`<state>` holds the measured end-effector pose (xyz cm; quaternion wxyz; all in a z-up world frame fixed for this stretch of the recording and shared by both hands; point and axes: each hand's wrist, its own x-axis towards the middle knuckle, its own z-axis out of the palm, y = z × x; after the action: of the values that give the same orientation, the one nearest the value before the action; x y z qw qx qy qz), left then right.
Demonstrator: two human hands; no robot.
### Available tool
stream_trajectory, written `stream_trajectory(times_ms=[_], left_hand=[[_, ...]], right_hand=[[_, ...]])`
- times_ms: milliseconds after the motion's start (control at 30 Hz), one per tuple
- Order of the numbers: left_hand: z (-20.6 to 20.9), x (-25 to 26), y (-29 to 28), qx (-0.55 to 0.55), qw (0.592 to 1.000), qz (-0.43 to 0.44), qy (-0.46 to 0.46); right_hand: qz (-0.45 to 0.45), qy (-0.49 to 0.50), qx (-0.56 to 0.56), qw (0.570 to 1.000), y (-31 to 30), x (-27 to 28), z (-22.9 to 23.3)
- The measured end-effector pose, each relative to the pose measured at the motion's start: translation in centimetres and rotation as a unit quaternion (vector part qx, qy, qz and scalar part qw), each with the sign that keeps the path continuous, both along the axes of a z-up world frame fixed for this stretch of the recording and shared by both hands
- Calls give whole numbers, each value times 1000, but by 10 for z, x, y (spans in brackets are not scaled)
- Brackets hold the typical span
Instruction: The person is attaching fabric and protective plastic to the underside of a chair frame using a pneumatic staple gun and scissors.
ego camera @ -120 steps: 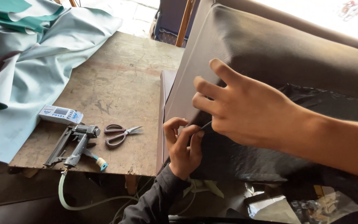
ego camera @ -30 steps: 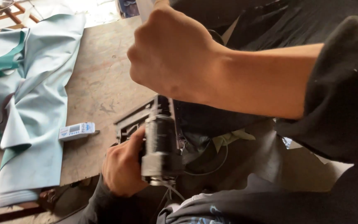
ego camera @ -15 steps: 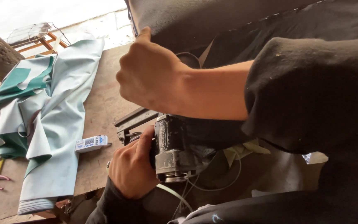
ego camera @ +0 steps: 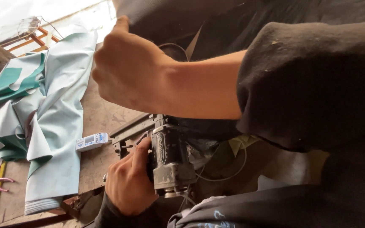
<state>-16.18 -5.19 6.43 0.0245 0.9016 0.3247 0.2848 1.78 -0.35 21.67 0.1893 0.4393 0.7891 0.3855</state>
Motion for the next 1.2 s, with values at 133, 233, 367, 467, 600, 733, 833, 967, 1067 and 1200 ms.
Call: stream_trajectory(times_ms=[133, 233, 367, 467, 600, 733, 833, 967, 1067, 1200], left_hand=[[-11, 0, 12, -10, 999, 32, 42], [-20, 3, 20, 15, 1000, 9, 13], [-14, 5, 10, -4, 1000, 30, -3], [-24, -1, 11, -11, 999, 27, 17], [-29, -4, 5, -40, 997, 30, 52], [-31, 6, 10, -58, 995, 43, 69], [-52, 4, 13, -28, 999, 25, 24], [-39, 6, 4, -20, 1000, 5, 17], [-47, 0, -2, -52, 996, 56, 42], [-89, -14, -3, -149, 985, 63, 60]], right_hand=[[11, 5, 8, 1000, 3, 1, -1], [-3, 4, -19, 1000, -2, 1, 2], [-6, -4, -14, 1000, -3, -2, 5], [-7, -2, -15, 1000, -2, 1, 5], [-13, -2, -28, 1000, -3, 1, 7], [-8, 1, -23, 1000, -1, 2, 5], [-11, -7, -20, 1000, -6, 3, 8], [-14, -7, -20, 1000, -7, 9, 7], [3, 0, -15, 1000, -7, 18, 7], [35, 28, 5, 999, -12, 26, 7]])
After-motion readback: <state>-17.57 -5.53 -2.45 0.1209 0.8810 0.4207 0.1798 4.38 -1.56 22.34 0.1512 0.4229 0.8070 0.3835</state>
